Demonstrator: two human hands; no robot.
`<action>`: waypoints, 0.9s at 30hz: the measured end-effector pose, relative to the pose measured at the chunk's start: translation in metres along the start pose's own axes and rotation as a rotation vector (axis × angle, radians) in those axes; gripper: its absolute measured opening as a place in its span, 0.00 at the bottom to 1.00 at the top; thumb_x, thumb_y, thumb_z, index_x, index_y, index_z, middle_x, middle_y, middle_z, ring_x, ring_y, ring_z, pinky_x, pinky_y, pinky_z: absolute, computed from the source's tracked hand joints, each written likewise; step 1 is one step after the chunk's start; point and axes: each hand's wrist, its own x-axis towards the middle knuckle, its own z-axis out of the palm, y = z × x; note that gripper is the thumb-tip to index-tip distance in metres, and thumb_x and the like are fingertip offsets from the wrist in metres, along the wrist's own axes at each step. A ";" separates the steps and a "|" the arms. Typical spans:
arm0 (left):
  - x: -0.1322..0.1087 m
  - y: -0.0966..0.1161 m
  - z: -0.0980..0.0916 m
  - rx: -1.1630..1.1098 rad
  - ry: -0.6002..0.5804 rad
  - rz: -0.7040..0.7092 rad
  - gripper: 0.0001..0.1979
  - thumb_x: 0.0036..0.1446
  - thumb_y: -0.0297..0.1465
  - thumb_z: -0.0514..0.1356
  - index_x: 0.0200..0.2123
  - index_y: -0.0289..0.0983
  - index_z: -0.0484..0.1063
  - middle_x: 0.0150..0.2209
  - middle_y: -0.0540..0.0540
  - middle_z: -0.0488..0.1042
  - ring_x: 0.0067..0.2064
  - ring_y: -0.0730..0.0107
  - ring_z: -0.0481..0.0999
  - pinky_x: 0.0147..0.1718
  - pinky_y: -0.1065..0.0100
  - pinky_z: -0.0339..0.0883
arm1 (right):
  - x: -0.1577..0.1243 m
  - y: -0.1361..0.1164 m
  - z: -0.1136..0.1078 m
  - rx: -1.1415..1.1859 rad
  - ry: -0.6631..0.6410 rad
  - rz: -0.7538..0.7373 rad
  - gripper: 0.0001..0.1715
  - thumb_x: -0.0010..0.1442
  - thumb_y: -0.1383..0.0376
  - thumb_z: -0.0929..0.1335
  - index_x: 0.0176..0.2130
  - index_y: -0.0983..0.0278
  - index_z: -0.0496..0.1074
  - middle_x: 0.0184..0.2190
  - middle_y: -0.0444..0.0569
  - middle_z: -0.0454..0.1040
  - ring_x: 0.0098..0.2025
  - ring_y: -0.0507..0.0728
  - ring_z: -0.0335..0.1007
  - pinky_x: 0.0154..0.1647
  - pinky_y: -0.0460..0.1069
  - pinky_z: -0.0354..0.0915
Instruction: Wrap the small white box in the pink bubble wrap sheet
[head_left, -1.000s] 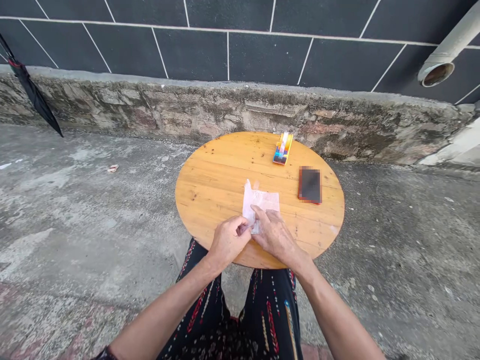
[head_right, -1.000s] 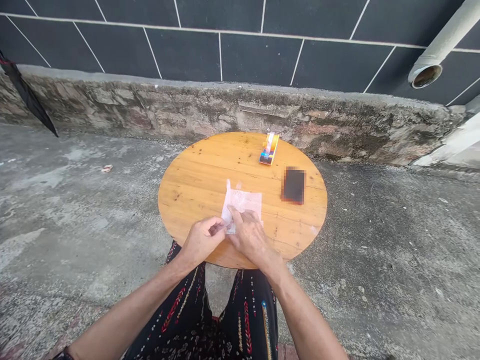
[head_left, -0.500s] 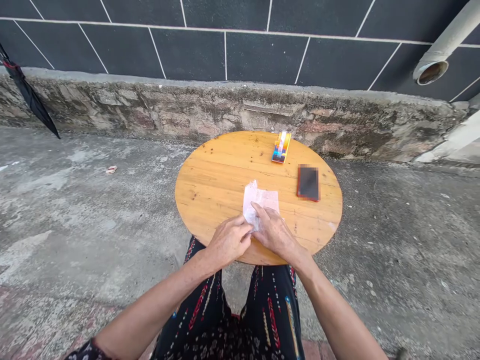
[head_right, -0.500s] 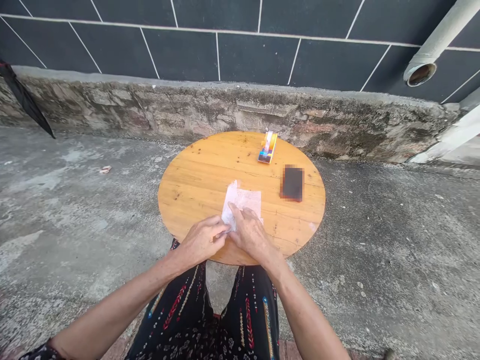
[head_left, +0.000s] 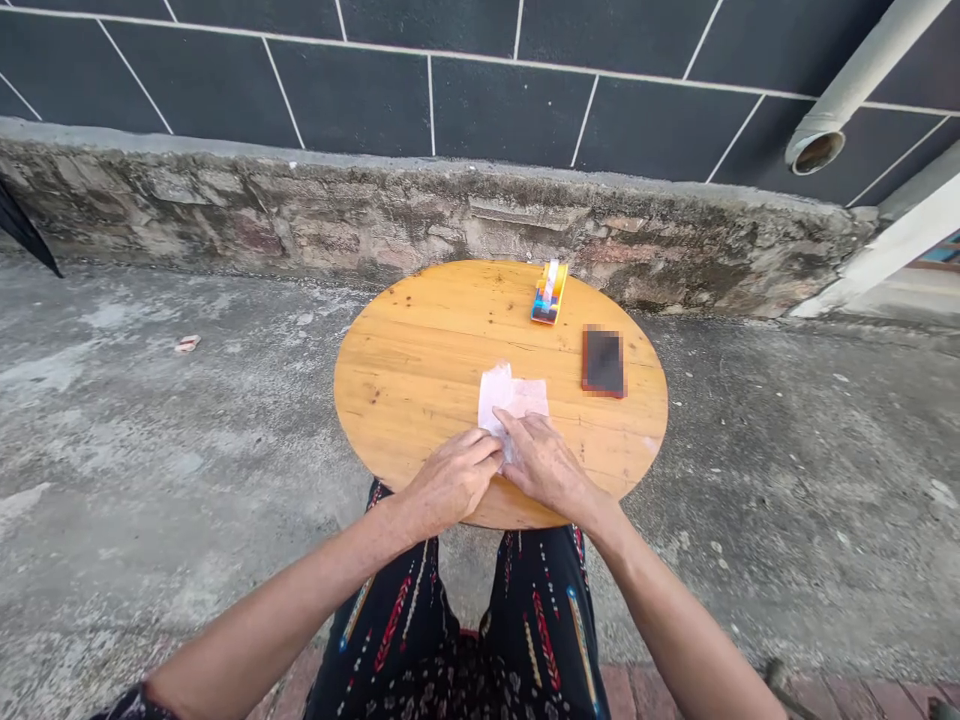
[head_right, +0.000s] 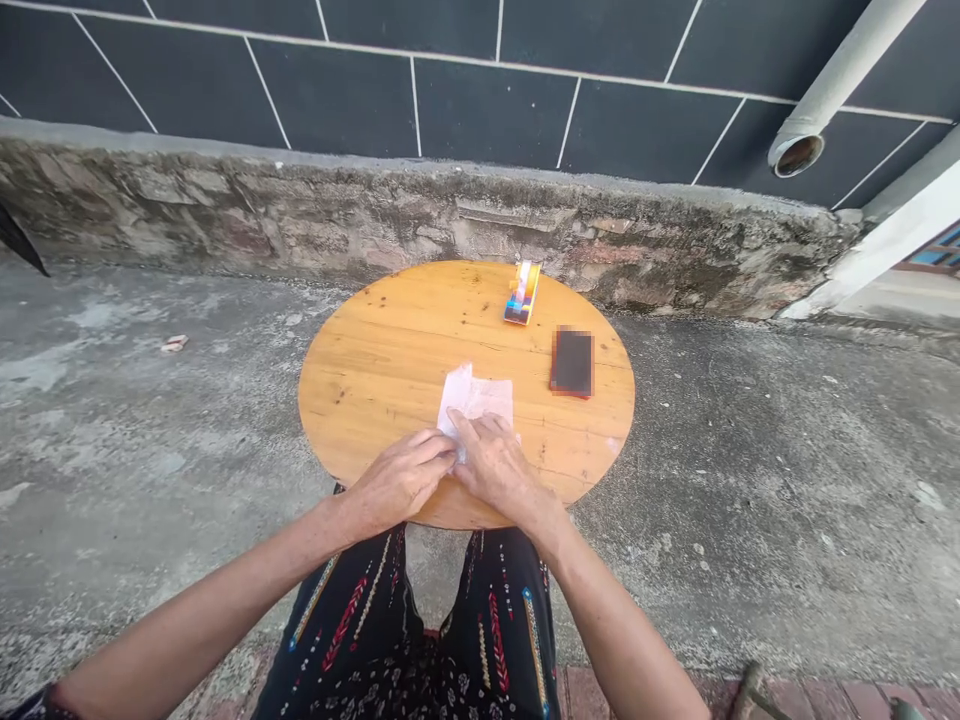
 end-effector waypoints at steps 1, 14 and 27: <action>0.000 0.000 -0.001 0.006 -0.013 0.009 0.11 0.63 0.23 0.50 0.40 0.31 0.72 0.41 0.41 0.73 0.46 0.62 0.68 0.45 0.63 0.68 | -0.003 0.001 -0.005 0.016 0.007 -0.002 0.37 0.56 0.67 0.69 0.62 0.66 0.56 0.48 0.59 0.72 0.53 0.66 0.66 0.54 0.63 0.63; 0.004 -0.011 -0.010 -0.017 -0.122 0.099 0.08 0.61 0.23 0.52 0.36 0.33 0.71 0.41 0.41 0.72 0.43 0.61 0.67 0.43 0.61 0.67 | -0.076 0.028 -0.023 0.544 0.035 0.807 0.22 0.59 0.53 0.66 0.46 0.66 0.69 0.34 0.51 0.76 0.33 0.57 0.75 0.28 0.50 0.70; 0.004 -0.021 -0.011 -0.153 -0.122 0.089 0.10 0.53 0.19 0.52 0.35 0.33 0.70 0.40 0.42 0.71 0.43 0.61 0.66 0.43 0.61 0.66 | -0.051 0.010 -0.019 1.146 -0.141 0.967 0.25 0.55 0.51 0.71 0.45 0.64 0.69 0.31 0.48 0.77 0.25 0.51 0.74 0.16 0.41 0.68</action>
